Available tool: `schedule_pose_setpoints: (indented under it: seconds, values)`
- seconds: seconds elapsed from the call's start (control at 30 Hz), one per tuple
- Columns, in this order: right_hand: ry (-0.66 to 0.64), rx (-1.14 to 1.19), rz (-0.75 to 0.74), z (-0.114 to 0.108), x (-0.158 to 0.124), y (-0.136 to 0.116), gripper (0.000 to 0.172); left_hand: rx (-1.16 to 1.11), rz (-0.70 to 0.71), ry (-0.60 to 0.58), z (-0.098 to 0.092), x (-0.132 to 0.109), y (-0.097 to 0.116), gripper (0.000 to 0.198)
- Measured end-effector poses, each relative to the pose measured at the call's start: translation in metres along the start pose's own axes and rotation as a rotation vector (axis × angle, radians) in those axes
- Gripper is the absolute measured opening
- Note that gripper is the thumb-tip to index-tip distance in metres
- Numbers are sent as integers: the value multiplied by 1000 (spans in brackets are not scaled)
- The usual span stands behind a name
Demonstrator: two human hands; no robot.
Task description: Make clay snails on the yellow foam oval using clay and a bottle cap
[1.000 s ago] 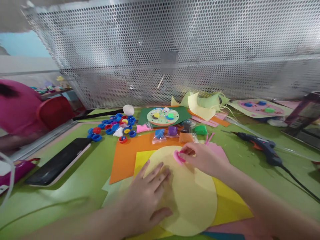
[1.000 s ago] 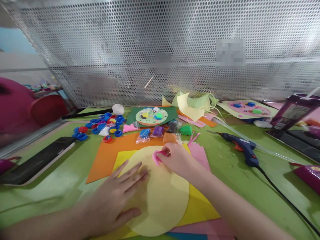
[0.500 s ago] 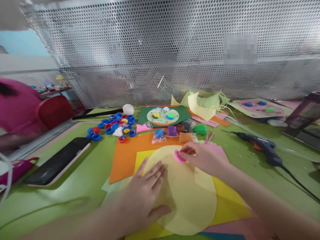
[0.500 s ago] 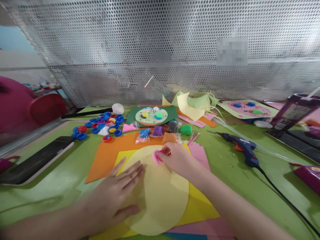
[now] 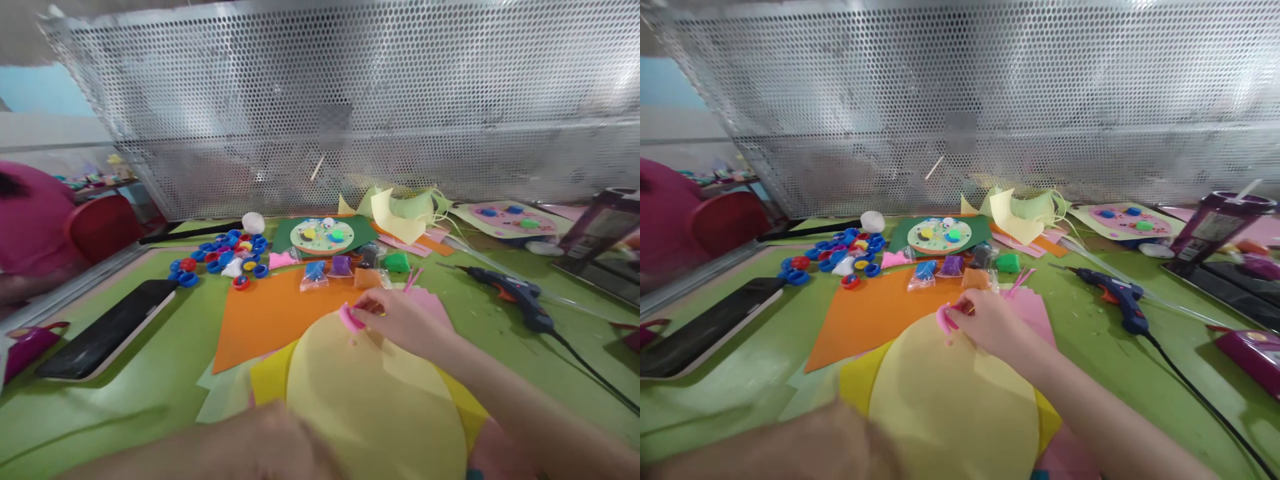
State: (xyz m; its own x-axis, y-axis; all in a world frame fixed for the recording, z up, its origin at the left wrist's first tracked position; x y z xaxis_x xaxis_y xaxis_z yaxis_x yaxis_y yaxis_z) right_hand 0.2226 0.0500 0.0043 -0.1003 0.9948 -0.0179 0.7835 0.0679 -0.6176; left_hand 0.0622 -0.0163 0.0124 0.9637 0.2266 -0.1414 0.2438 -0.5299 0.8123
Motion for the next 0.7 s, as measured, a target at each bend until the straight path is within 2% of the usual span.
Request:
schedule_pose_setpoints:
  seconds: [0.1,0.27,0.43,0.53,0.7]
  values:
    - [3,40,0,-1,1,-1,23,173,-228,155,-15,-4,-25,54]
    - [1,126,6,0,4,3,20,412,-447,290,-35,-5,-55,55]
    - [-38,326,-32,11,6,2,23,516,-464,496,-47,7,-57,49]
    - [-51,424,-27,15,6,0,25,401,-445,590,-49,18,-59,44]
    - [-47,447,-70,12,6,-3,25,294,-430,664,-49,26,-62,37]
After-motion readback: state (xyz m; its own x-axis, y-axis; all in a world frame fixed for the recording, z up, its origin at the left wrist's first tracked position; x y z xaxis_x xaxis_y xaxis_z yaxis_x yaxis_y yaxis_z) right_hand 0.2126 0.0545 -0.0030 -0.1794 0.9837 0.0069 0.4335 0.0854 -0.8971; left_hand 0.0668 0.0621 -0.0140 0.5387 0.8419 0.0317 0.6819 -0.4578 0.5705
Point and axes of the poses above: each hand's wrist, its own x-axis towards the middle knuckle, its own z-axis out of the palm, y = z × x, the point moved 6 cm from there along x, towards the middle knuckle, and after that the axes turned 6 degrees about -z, right-handed, at the moved point
